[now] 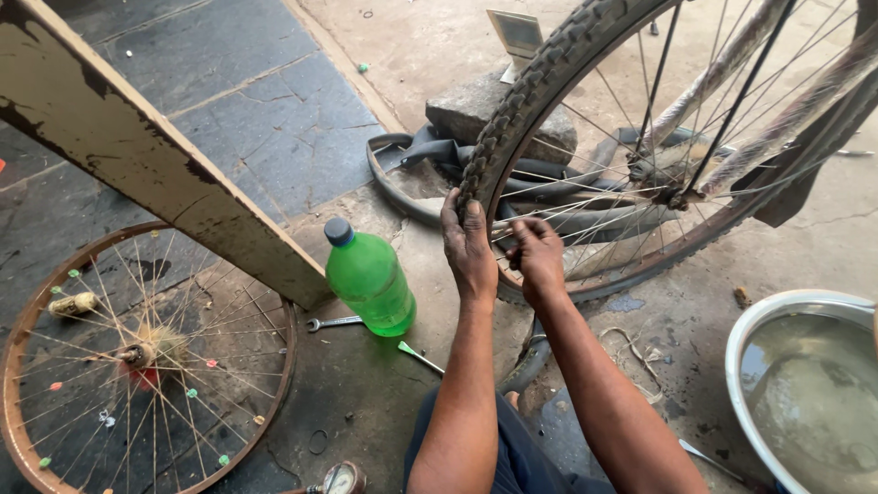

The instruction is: The person removes the tire from the rim using a tire lever, then inserts a new valve stem into the rim and inflates the tire using an air hose.

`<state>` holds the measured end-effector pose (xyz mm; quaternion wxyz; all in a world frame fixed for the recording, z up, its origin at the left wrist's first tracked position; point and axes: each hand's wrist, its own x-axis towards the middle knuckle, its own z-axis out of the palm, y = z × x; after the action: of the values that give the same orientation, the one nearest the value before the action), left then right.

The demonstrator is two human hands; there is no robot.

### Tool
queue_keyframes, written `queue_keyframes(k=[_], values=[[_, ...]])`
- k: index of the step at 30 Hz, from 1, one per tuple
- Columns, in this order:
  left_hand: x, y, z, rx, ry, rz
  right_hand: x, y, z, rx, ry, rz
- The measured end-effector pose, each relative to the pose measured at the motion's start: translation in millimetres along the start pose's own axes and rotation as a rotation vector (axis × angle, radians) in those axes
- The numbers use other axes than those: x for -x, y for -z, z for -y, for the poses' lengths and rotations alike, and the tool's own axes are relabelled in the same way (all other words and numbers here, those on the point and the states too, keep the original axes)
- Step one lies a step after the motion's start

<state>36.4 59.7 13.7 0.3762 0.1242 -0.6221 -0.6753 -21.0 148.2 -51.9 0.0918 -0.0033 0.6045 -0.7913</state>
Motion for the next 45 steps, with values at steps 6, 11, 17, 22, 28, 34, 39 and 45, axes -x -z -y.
queue_keyframes(k=[6, 11, 17, 22, 28, 34, 39, 45], values=[[0.0, 1.0, -0.7, 0.028, 0.024, 0.001, 2.1, 1.6, 3.4, -0.004, -0.034, 0.131], [0.3, 1.3, -2.1, 0.072, 0.032, 0.016, 2.4, -6.8, -7.4, -0.233, -0.012, 0.024], [0.1, -0.8, -2.5, 0.059, -0.009, 0.008, -1.4, -9.7, -14.1, -0.12, -0.016, 0.131], [0.6, -1.4, -1.7, 0.033, 0.021, 0.009, -2.1, -1.7, -11.7, -0.085, -0.026, 0.212], [1.2, -2.1, -0.2, -0.006, -0.016, 0.002, -9.0, 4.2, -18.7, -0.129, -0.004, 0.289], [1.6, -1.8, -0.7, 0.002, -0.009, 0.012, -13.6, 8.7, -15.0, -0.075, -0.045, 0.315], [1.7, -1.6, -2.1, 0.037, 0.017, 0.025, -11.2, 9.8, -6.3, -0.021, -0.028, 0.322], [1.3, -1.6, -3.4, 0.02, 0.018, 0.023, -6.7, 9.9, -2.8, -0.073, -0.039, 0.306]])
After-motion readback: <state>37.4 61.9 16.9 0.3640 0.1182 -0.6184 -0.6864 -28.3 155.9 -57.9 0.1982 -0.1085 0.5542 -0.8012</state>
